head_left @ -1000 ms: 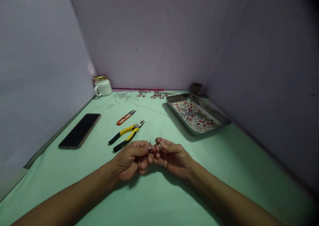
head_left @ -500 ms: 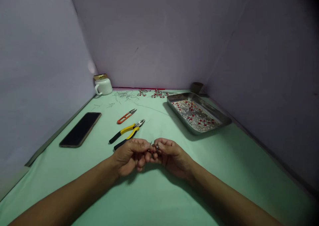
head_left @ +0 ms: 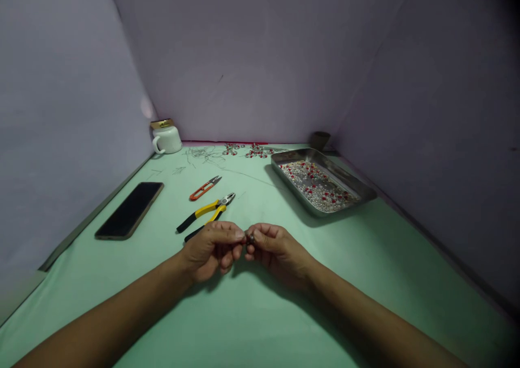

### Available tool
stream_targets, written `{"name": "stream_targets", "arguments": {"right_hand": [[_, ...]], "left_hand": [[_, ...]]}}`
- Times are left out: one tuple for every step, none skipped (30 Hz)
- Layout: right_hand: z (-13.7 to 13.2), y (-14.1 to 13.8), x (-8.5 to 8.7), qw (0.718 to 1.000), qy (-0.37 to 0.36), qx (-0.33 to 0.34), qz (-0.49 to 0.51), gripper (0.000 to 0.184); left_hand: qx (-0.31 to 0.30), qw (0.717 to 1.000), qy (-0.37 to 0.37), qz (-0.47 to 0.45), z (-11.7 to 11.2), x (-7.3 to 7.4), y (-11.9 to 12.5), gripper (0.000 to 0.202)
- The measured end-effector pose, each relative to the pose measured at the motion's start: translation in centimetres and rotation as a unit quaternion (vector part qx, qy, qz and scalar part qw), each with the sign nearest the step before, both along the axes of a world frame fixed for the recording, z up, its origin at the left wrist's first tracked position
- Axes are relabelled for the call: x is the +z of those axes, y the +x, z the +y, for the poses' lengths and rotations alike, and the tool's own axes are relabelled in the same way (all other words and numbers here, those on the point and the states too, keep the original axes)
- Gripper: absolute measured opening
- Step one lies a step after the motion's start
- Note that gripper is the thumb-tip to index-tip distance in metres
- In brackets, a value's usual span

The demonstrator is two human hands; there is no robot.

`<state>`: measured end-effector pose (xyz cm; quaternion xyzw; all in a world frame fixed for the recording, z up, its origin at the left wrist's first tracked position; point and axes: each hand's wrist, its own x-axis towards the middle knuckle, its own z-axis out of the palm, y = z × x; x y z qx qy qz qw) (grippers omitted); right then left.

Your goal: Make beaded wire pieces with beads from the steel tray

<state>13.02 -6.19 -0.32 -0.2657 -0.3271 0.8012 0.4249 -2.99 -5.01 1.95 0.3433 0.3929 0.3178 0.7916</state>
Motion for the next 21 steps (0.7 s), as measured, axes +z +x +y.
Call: {"name": "stream_targets", "arguments": {"right_hand": [[0.0, 0.0, 0.0, 1.000, -0.003, -0.005, -0.001, 0.019], [0.1, 0.0, 0.1, 1.000, -0.005, -0.010, -0.001, 0.019], [0.1, 0.0, 0.1, 1.000, -0.004, -0.018, -0.001, 0.019], [0.0, -0.1, 0.1, 1.000, -0.001, -0.029, -0.004, 0.020], [0.0, -0.1, 0.1, 0.999, 0.004, -0.046, -0.012, 0.021], [-0.1, -0.2, 0.1, 0.997, 0.010, -0.067, -0.026, 0.022], [-0.1, -0.3, 0.2, 0.995, 0.019, -0.092, -0.045, 0.023], [-0.2, -0.4, 0.2, 0.990, 0.029, -0.118, -0.065, 0.024], [-0.3, -0.5, 0.3, 0.986, 0.038, -0.142, -0.084, 0.025], [-0.3, -0.6, 0.4, 0.981, 0.046, -0.161, -0.101, 0.026], [-0.4, -0.7, 0.5, 0.975, 0.055, -0.177, -0.119, 0.026], [-0.4, -0.7, 0.6, 0.970, 0.064, -0.192, -0.138, 0.026], [-0.5, -0.8, 0.7, 0.963, 0.072, -0.206, -0.160, 0.025], [-0.5, -0.8, 0.7, 0.955, 0.078, -0.219, -0.184, 0.023], [-0.5, -0.9, 0.7, 0.947, 0.084, -0.231, -0.207, 0.022], [-0.5, -0.9, 0.7, 0.939, 0.090, -0.241, -0.227, 0.020], [-0.5, -0.9, 0.6, 0.933, 0.097, -0.248, -0.242, 0.019], [-0.5, -0.9, 0.5, 0.927, 0.107, -0.252, -0.255, 0.019], [-0.5, -0.9, 0.3, 0.922, 0.120, -0.254, -0.266, 0.018], [-0.5, -0.9, 0.2, 0.917, 0.136, -0.255, -0.275, 0.018], [-0.5, -0.9, 0.1, 0.912, 0.152, -0.255, -0.284, 0.018]], "left_hand": [[-0.003, 1.000, 0.003, -0.001, 0.0, 0.0, 0.0, 0.017], [-0.004, 1.000, 0.008, -0.003, -0.1, 0.1, 0.1, 0.016], [-0.002, 1.000, 0.016, -0.002, -0.1, 0.1, 0.1, 0.017], [0.004, 1.000, 0.029, 0.001, -0.2, 0.1, 0.2, 0.017], [0.016, 0.999, 0.047, 0.010, -0.3, 0.1, 0.3, 0.018], [0.033, 0.997, 0.068, 0.023, -0.4, 0.1, 0.4, 0.019], [0.053, 0.994, 0.090, 0.040, -0.5, 0.1, 0.5, 0.019], [0.074, 0.990, 0.110, 0.057, -0.6, 0.2, 0.6, 0.019], [0.093, 0.985, 0.127, 0.072, -0.7, 0.2, 0.7, 0.018], [0.109, 0.980, 0.142, 0.083, -0.9, 0.2, 0.8, 0.018], [0.120, 0.977, 0.154, 0.091, -1.0, 0.3, 1.0, 0.018], [0.125, 0.974, 0.163, 0.095, -1.2, 0.3, 1.1, 0.018], [0.126, 0.972, 0.171, 0.100, -1.3, 0.4, 1.3, 0.019], [0.125, 0.970, 0.178, 0.108, -1.5, 0.5, 1.4, 0.019], [0.121, 0.968, 0.184, 0.119, -1.6, 0.5, 1.5, 0.019], [0.117, 0.965, 0.190, 0.136, -1.7, 0.6, 1.6, 0.018], [0.114, 0.961, 0.197, 0.157, -1.8, 0.7, 1.6, 0.017], [0.114, 0.955, 0.205, 0.179, -1.8, 0.7, 1.6, 0.016], [0.113, 0.949, 0.215, 0.199, -1.8, 0.8, 1.6, 0.015], [0.113, 0.944, 0.226, 0.214, -1.8, 0.8, 1.6, 0.013], [0.110, 0.939, 0.236, 0.224, -1.7, 0.8, 1.6, 0.012]]}}
